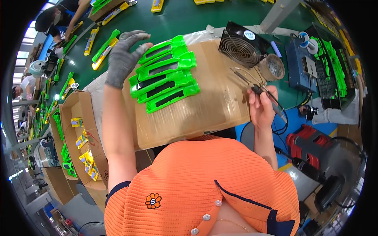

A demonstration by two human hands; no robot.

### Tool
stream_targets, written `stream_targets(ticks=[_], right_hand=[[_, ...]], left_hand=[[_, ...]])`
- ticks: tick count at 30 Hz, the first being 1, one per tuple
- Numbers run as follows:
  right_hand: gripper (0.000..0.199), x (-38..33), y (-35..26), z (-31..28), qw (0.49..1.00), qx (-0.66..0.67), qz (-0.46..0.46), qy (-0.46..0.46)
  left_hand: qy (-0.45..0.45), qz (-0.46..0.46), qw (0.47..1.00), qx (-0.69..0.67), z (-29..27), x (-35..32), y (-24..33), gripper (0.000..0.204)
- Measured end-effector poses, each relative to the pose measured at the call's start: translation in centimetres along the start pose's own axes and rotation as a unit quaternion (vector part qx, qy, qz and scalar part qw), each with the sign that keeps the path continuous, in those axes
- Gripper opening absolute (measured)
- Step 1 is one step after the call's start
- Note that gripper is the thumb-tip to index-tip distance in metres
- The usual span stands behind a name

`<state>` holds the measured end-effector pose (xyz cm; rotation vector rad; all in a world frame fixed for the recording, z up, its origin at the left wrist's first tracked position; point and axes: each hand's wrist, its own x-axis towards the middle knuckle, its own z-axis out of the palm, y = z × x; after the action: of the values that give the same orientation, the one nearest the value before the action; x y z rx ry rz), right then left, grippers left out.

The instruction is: Soldering electrical components into flashlight bodies on a factory assembly line.

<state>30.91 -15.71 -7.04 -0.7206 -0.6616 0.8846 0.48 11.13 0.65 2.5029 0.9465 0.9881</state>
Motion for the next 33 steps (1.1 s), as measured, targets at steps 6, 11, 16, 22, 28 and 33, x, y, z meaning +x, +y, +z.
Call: stream_targets(ticks=[6, 11, 16, 22, 28, 33], right_hand=[[0.012, 0.0, 0.2, -0.5, 1.0, -0.001, -0.011, 0.0], [0.012, -0.3, 0.4, -0.4, 1.0, -0.008, 0.013, 0.003], [0.011, -0.2, 0.6, -0.5, 1.0, -0.022, 0.013, 0.004], [0.013, 0.3, 0.2, -1.2, 0.999, -0.019, 0.038, 0.024], [0.011, 0.6, -0.3, 0.1, 1.0, -0.023, 0.008, 0.011], [0.016, -0.5, 0.1, -0.1, 0.996, -0.037, 0.027, 0.08]], left_hand=[[-0.089, 0.076, 0.983, 0.142, -0.3, -11.0, 10.6, 0.036], [-0.112, 0.093, 0.976, 0.164, 2.5, -15.5, 9.5, 0.023], [-0.174, 0.023, 0.982, 0.077, 1.0, -13.6, 10.4, 0.016], [0.238, -0.127, 0.963, -0.015, -9.1, 0.7, -0.9, 0.02], [-0.077, -0.378, 0.828, 0.407, -13.9, 5.1, -29.5, 0.051], [-0.144, -0.362, 0.842, 0.373, -9.8, 2.2, -37.1, 0.054]])
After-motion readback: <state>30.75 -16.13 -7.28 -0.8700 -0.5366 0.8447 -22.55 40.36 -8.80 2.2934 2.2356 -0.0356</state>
